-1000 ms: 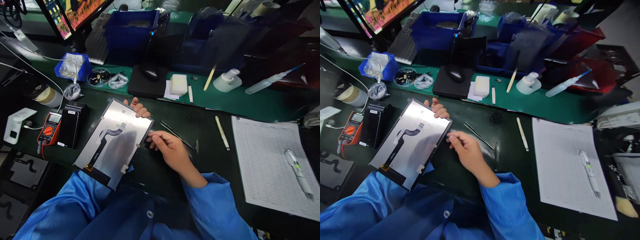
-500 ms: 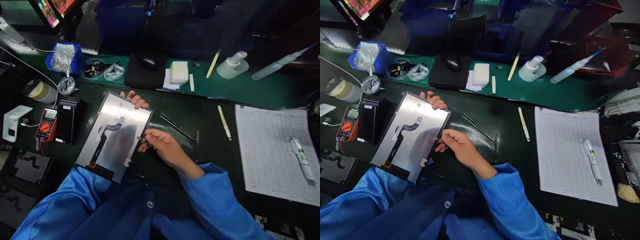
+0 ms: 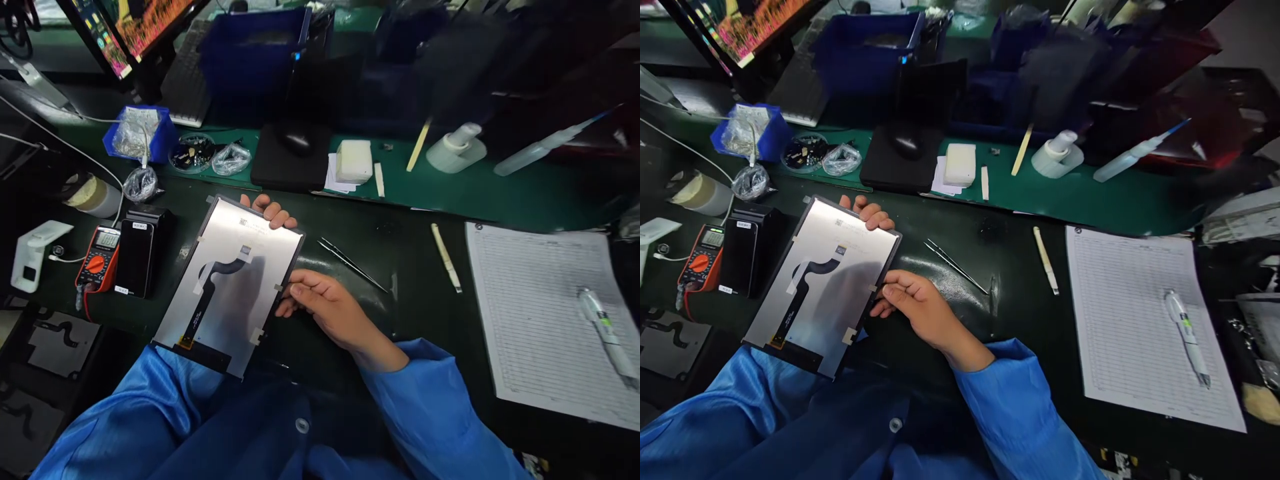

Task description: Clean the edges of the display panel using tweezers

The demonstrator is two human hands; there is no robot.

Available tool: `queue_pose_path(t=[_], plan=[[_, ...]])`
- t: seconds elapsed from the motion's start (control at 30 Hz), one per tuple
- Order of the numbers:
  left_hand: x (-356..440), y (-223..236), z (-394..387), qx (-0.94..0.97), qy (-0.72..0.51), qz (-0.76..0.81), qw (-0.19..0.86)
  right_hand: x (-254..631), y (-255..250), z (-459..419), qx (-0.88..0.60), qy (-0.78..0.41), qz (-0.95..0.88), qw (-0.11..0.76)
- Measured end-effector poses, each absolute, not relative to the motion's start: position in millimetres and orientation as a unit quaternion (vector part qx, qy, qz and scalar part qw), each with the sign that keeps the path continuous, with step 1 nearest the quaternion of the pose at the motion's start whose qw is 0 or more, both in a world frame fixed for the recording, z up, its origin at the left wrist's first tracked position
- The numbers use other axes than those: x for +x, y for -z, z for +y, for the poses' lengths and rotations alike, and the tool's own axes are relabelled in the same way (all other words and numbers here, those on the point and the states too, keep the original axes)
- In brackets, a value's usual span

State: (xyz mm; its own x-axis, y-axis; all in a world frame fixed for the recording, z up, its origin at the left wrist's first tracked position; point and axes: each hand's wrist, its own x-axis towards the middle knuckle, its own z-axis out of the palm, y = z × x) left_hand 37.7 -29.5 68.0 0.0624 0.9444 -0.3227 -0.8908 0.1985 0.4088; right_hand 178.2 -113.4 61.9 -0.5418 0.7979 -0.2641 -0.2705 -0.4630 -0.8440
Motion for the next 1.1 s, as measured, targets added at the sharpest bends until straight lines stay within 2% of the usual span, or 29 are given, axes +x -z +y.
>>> queue_pose_path(t=[0.27,1.1], plan=[[42,-71,-35,0.029,-0.607,0.098,0.788,181,-68,-113,-0.335,-0.766,-0.430,0.340],[53,-86,-36,0.047,-0.564,0.188,0.803,180,-72,-116,-0.354,-0.724,-0.468,0.362]])
